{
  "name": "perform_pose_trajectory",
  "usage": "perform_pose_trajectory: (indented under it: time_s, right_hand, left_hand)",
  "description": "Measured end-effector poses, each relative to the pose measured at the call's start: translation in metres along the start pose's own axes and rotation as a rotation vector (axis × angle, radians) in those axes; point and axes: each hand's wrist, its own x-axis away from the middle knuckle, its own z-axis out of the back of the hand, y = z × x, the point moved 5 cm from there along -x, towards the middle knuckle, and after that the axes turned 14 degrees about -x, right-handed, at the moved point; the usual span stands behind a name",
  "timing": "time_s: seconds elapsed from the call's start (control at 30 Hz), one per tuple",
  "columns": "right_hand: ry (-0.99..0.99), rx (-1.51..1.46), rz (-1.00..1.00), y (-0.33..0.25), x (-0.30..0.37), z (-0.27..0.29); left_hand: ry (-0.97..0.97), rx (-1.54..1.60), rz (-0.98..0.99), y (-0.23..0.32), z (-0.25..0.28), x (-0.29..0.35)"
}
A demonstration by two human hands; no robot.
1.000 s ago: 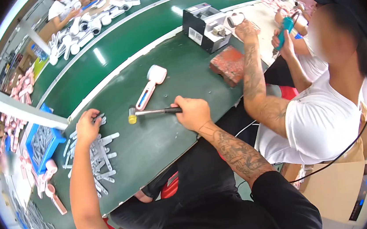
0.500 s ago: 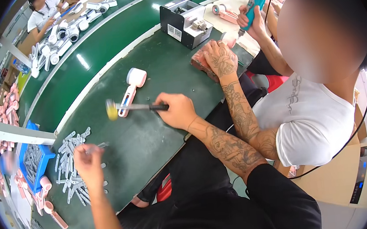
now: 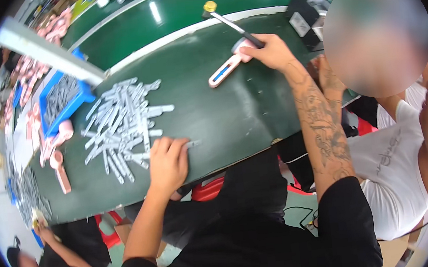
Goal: Assembling plastic handheld fan components and metal clips using a small hammer.
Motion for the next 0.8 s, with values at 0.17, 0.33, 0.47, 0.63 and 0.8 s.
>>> perform_pose_trajectory:
  time_s: [0.17,0.33,0.47,0.63,0.8]
  right_hand:
    - [0.018,-0.155,-0.012,-0.015,0.042,-0.039]
    - [0.076,-0.251,-0.131,-0.019,0.129,-0.086]
    - [0.063,-0.294,-0.18,-0.037,0.153,-0.113]
    - [0.049,-0.341,-0.121,-0.039,0.155,-0.125]
    - [0.037,-0.31,-0.114,-0.035,0.153,-0.126]
  left_hand:
    - [0.114,0.091,0.137,0.002,-0.004,0.003]
    - [0.259,0.252,0.198,0.01,0.016,-0.016]
    - [0.265,0.203,0.103,0.01,0.005,-0.024]
    - [0.17,0.181,0.055,0.003,0.004,-0.024]
    - [0.162,0.152,0.042,0.004,-0.003,-0.028]
